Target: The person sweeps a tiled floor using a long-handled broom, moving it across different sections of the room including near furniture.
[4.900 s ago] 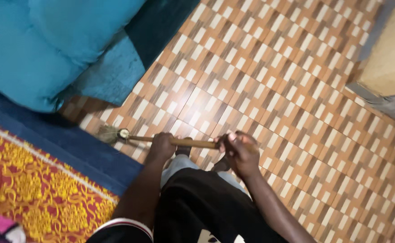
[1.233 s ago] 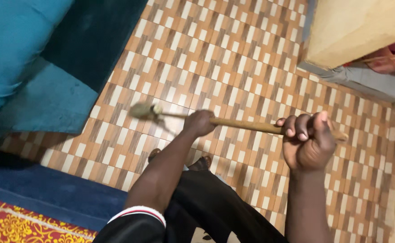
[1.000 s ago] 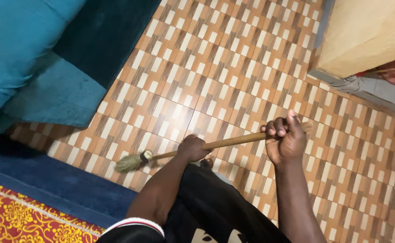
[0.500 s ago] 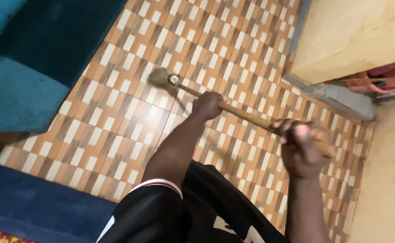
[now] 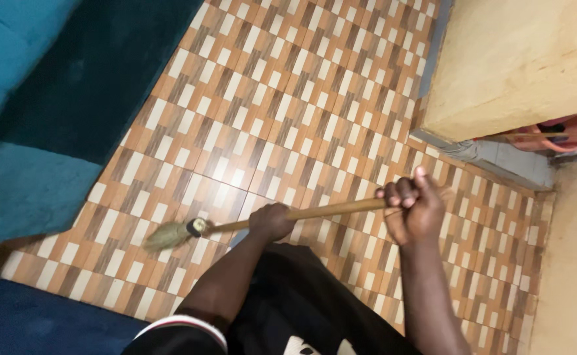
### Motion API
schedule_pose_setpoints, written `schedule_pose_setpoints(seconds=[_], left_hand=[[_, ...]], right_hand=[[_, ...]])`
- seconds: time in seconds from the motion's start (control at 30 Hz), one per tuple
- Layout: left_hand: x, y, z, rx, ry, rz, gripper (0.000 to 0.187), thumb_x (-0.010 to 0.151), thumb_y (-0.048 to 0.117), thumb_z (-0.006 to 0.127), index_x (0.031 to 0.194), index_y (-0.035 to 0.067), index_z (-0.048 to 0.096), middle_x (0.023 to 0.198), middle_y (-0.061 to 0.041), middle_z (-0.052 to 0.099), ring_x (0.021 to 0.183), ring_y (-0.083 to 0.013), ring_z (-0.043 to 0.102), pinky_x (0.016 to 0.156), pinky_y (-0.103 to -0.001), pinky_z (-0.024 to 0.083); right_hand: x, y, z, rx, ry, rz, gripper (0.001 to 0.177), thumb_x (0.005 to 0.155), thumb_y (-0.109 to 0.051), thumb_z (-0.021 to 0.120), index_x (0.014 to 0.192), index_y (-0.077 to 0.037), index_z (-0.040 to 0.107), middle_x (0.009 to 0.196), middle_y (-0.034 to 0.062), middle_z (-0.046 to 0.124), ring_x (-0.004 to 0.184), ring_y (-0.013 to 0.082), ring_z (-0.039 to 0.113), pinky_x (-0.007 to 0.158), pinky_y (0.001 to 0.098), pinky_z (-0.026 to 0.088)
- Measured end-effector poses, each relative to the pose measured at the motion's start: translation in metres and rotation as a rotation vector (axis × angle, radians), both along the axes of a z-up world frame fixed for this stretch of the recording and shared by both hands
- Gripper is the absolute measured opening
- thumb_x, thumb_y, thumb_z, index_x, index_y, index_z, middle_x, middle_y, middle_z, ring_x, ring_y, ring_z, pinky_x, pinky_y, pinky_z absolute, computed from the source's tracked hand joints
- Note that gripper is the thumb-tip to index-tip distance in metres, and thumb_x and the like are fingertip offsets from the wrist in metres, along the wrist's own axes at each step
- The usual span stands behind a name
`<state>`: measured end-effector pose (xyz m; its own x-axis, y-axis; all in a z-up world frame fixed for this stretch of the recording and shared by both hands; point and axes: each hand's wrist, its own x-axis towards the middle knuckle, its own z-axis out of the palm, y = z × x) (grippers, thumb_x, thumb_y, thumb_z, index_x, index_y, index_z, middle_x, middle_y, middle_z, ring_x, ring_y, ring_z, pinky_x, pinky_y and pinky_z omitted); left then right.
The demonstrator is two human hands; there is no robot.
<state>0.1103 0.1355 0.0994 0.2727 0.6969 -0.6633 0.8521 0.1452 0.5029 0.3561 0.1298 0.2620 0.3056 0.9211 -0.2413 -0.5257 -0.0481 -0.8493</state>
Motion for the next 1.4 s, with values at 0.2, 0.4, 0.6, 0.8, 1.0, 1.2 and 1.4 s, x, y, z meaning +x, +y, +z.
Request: schedule_pose_setpoints(seconds=[0.2,0.4,0.6,0.8,1.0,1.2,1.4], left_hand=[[0.040,0.033,-0.045,0.200,-0.166,0.008,0.032,0.083,0.036,0.066,0.108,0.016,0.071,0.108,-0.012,0.071,0.105,-0.0346,0.068,0.090,-0.054,0.053],[0.084,0.119,0.006,0.223,-0.103,-0.046,0.020,0.097,0.033,0.059,0.102,0.018,0.072,0.110,-0.006,0.070,0.112,-0.0276,0.065,0.089,-0.055,0.051],[0.104,0.122,0.054,0.366,-0.167,0.132,0.017,0.090,0.031,0.064,0.100,0.023,0.075,0.105,-0.006,0.073,0.104,-0.0282,0.069,0.091,-0.051,0.052],[0.087,0.044,0.038,0.144,-0.049,0.269,0.021,0.089,0.036,0.066,0.103,0.024,0.076,0.104,-0.008,0.076,0.102,-0.0300,0.072,0.090,-0.048,0.055],[0.073,-0.027,0.006,-0.057,-0.005,0.405,0.032,0.087,0.049,0.071,0.099,0.020,0.076,0.101,-0.007,0.077,0.099,-0.0285,0.073,0.091,-0.045,0.055],[0.131,0.007,-0.055,0.405,-0.265,0.279,0.016,0.086,0.027,0.070,0.093,0.013,0.071,0.096,-0.013,0.073,0.093,-0.0357,0.070,0.083,-0.051,0.055],[0.157,0.082,-0.010,0.409,-0.239,0.203,0.018,0.093,0.033,0.066,0.092,0.016,0.073,0.101,-0.009,0.071,0.101,-0.0327,0.066,0.085,-0.052,0.052]], right_hand=[[0.010,-0.004,0.034,0.321,-0.118,0.239,0.052,0.113,-0.044,0.056,0.070,-0.016,0.048,0.056,-0.0010,0.042,0.064,0.0189,0.053,0.090,0.0481,0.052],[-0.001,-0.009,0.031,0.445,-0.524,0.208,0.054,0.112,-0.044,0.052,0.067,-0.017,0.038,0.057,-0.0023,0.035,0.054,0.0166,0.049,0.081,0.0485,0.051],[0.059,-0.002,0.056,0.482,-0.240,0.157,0.058,0.119,-0.048,0.046,0.071,-0.015,0.041,0.057,-0.0003,0.038,0.061,0.0176,0.049,0.082,0.0422,0.048],[0.091,0.027,0.033,0.266,0.023,0.207,0.053,0.118,-0.047,0.045,0.074,-0.018,0.045,0.062,-0.0004,0.043,0.064,0.0195,0.051,0.084,0.0462,0.049],[0.071,0.026,0.001,0.136,0.050,0.412,0.052,0.111,-0.053,0.048,0.072,-0.018,0.048,0.059,-0.0027,0.046,0.063,0.0196,0.053,0.085,0.0466,0.052],[0.104,0.014,0.043,0.391,-0.090,0.519,0.054,0.111,-0.057,0.051,0.075,-0.016,0.050,0.060,-0.0012,0.049,0.068,0.0179,0.058,0.088,0.0470,0.056],[0.107,-0.010,0.039,0.652,-0.500,0.529,0.049,0.112,-0.042,0.052,0.071,-0.016,0.047,0.059,0.0005,0.047,0.062,0.0173,0.058,0.084,0.0453,0.057]])
